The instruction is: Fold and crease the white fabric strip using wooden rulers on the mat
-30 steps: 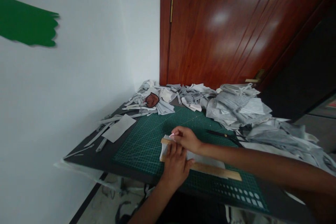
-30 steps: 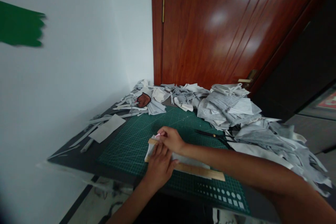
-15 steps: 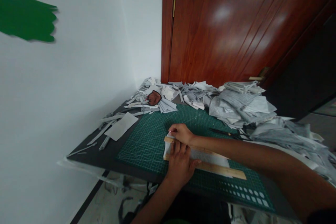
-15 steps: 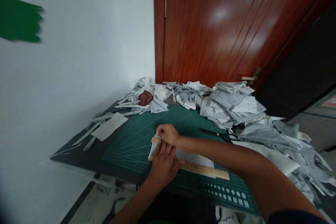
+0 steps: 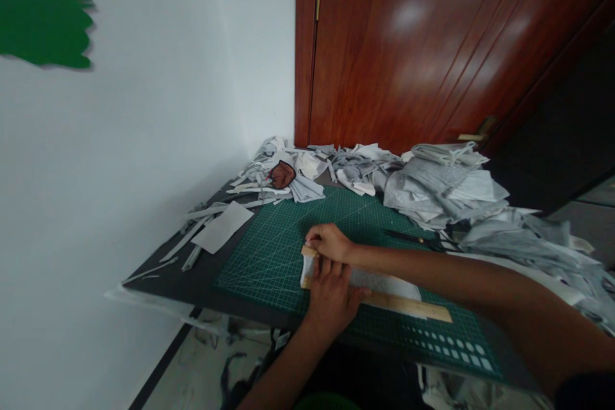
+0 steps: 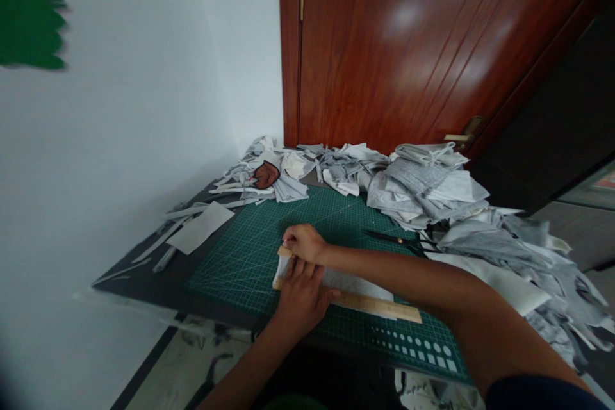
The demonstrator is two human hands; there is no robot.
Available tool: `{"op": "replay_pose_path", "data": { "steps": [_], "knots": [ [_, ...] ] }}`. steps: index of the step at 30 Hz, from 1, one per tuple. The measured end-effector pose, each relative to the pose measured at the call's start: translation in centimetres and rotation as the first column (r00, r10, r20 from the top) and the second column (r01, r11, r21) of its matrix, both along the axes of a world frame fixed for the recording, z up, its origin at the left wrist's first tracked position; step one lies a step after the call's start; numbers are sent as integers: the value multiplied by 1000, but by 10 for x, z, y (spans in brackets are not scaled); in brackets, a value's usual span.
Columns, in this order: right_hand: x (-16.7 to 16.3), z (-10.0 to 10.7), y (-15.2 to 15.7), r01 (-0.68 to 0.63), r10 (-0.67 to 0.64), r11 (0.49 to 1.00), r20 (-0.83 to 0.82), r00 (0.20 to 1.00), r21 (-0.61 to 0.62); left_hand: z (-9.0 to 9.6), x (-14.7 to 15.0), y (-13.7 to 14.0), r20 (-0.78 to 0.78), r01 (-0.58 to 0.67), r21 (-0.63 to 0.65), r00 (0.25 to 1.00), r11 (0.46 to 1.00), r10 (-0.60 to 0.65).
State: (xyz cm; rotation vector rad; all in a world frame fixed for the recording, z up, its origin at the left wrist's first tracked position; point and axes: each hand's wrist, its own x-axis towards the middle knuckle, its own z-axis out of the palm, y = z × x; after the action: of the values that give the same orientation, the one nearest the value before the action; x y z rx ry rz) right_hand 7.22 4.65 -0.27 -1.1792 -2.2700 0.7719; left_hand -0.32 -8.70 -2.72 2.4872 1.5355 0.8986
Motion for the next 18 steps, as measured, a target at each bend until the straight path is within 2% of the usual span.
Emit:
{"op": "replay_pose_path", "data": {
  "steps": [9,18],
  "knots": [
    [3,-1,0,-73,71,996,27,997,58,0,0,0,-15,7,10,1000,1000,-7],
    [3,-1,8,-189,160,968,176,971,167,1,-1,1,-27,21,-13,999,1000,-22]
  ]
}}
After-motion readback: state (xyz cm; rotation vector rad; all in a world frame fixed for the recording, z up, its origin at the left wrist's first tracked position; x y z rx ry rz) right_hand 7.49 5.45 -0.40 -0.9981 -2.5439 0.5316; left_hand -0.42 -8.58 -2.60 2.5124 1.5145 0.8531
